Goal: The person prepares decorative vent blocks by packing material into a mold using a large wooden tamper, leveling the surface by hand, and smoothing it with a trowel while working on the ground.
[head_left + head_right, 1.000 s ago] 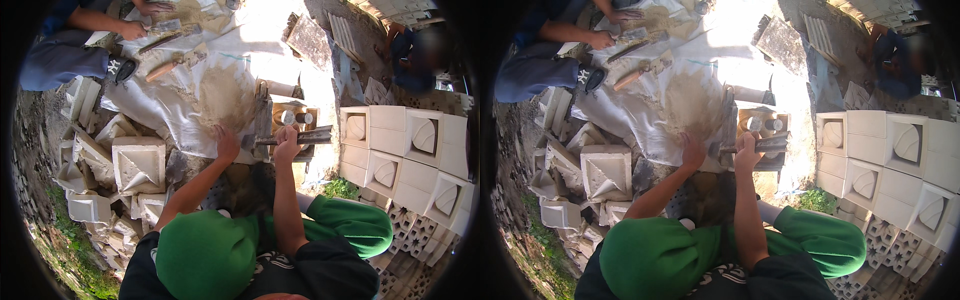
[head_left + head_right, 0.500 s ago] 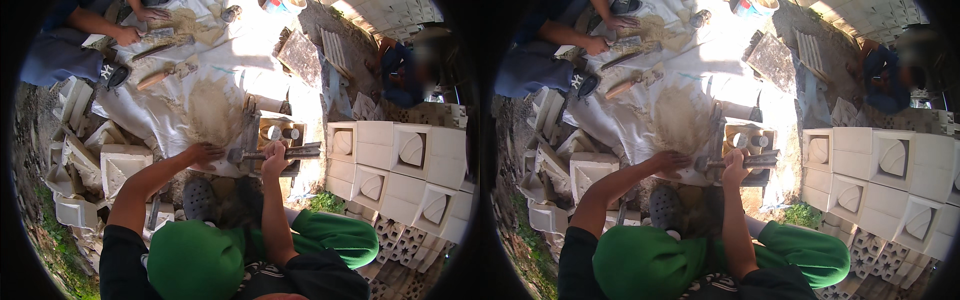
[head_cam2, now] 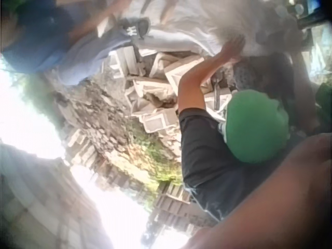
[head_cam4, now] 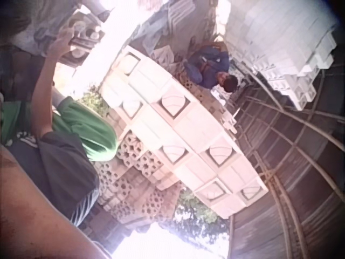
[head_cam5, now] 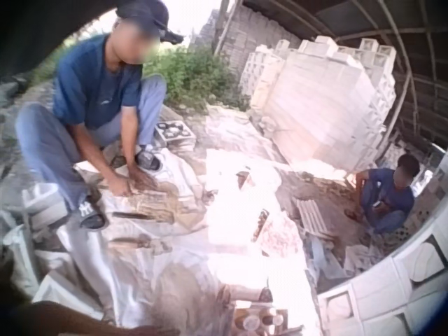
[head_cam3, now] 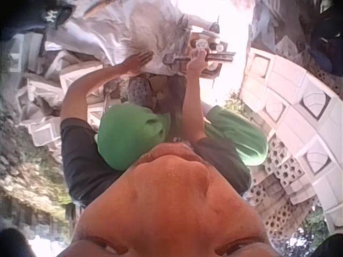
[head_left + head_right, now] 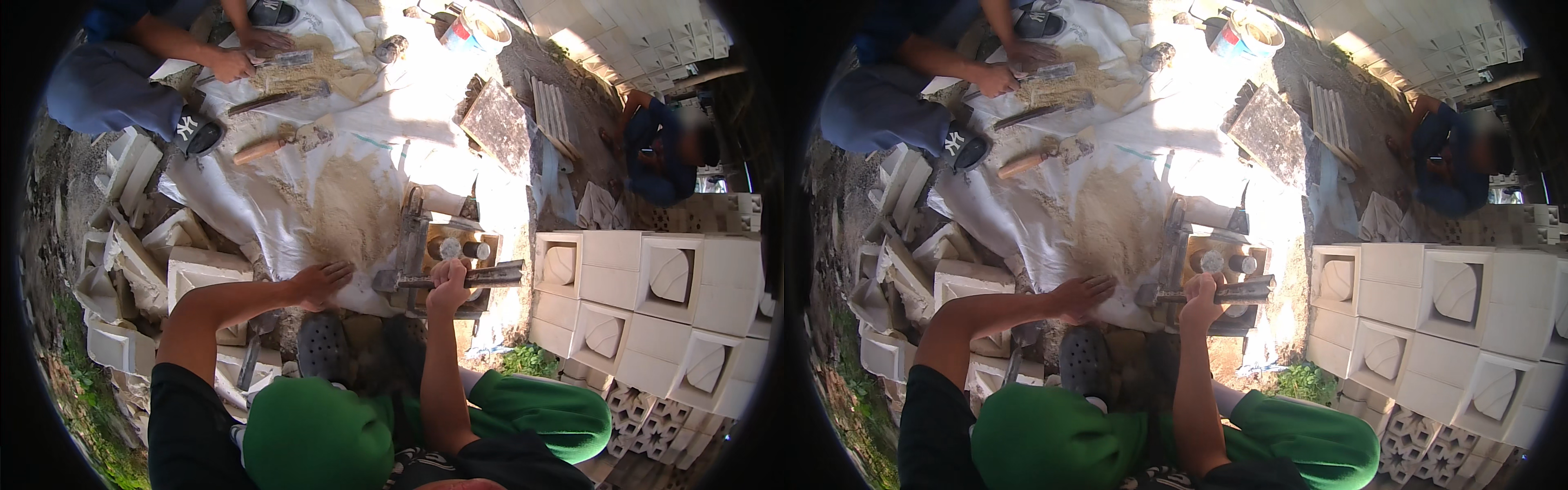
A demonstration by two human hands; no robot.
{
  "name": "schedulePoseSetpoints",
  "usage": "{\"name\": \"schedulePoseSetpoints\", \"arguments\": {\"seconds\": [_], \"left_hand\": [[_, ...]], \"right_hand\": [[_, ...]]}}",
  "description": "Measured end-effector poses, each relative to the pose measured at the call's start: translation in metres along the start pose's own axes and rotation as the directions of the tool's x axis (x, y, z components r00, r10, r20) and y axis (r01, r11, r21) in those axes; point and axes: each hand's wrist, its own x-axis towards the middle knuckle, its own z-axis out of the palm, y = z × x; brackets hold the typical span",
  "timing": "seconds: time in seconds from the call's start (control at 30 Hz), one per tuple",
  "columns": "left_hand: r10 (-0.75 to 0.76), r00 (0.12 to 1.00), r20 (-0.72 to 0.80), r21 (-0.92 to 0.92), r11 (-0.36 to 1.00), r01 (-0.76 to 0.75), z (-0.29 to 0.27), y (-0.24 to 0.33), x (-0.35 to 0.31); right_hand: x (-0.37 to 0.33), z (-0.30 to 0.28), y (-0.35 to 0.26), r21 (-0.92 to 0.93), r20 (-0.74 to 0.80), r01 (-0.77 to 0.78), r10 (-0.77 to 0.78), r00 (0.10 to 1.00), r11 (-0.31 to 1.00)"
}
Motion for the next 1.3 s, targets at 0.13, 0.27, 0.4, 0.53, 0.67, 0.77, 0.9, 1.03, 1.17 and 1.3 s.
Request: {"name": "schedulePoseSetpoints", "arguments": {"seconds": [0.13,0.27,0.4,0.53,0.67,0.77,0.9,1.03,1.17,1.3], "left_hand": [[0.162,0.985,0.064,0.081,0.983,-0.167,-0.027,-0.044,0.006],[0.168,0.981,0.094,0.276,0.943,-0.188,-0.023,-0.104,0.017],[0.146,0.983,0.115,0.625,0.759,-0.186,-0.077,-0.089,0.026],[0.4,0.908,-0.126,0.557,0.786,-0.269,-0.071,-0.083,0.034],[0.475,0.828,-0.299,0.263,0.874,-0.408,-0.053,-0.06,0.068],[0.316,0.855,-0.411,0.219,0.945,-0.244,-0.049,-0.036,0.09],[0.247,0.848,-0.469,0.205,0.964,-0.168,-0.036,-0.017,0.103],[0.22,0.789,-0.573,0.185,0.973,-0.137,-0.011,-0.031,0.106],[0.294,0.781,-0.551,0.226,0.954,-0.2,-0.022,-0.065,0.112],[0.268,0.757,-0.597,0.238,0.959,-0.152,-0.02,-0.097,0.114]], "right_hand": [[0.002,0.003,-0.008,-0.035,-0.011,0.01,-0.01,1.0,0.999],[0.001,0.006,-0.001,-0.034,0.038,0.012,-0.01,0.999,0.999],[0.001,0.002,0.001,-0.018,0.034,0.018,-0.017,0.999,1.0],[-0.001,0.006,-0.002,-0.013,0.061,0.001,0.0,0.998,1.0],[0.003,0.008,0.0,-0.01,0.02,-0.017,0.017,1.0,1.0],[0.004,0.011,-0.002,0.027,0.01,-0.001,0.001,1.0,1.0],[0.007,0.01,0.0,0.021,0.03,0.023,-0.024,0.999,1.0],[0.01,0.01,0.002,-0.055,0.031,0.004,-0.002,1.0,0.998],[0.012,0.011,-0.001,-0.05,0.024,-0.002,0.004,1.0,0.999],[0.016,0.01,-0.001,-0.049,-0.004,-0.01,0.01,1.0,0.999]]}}
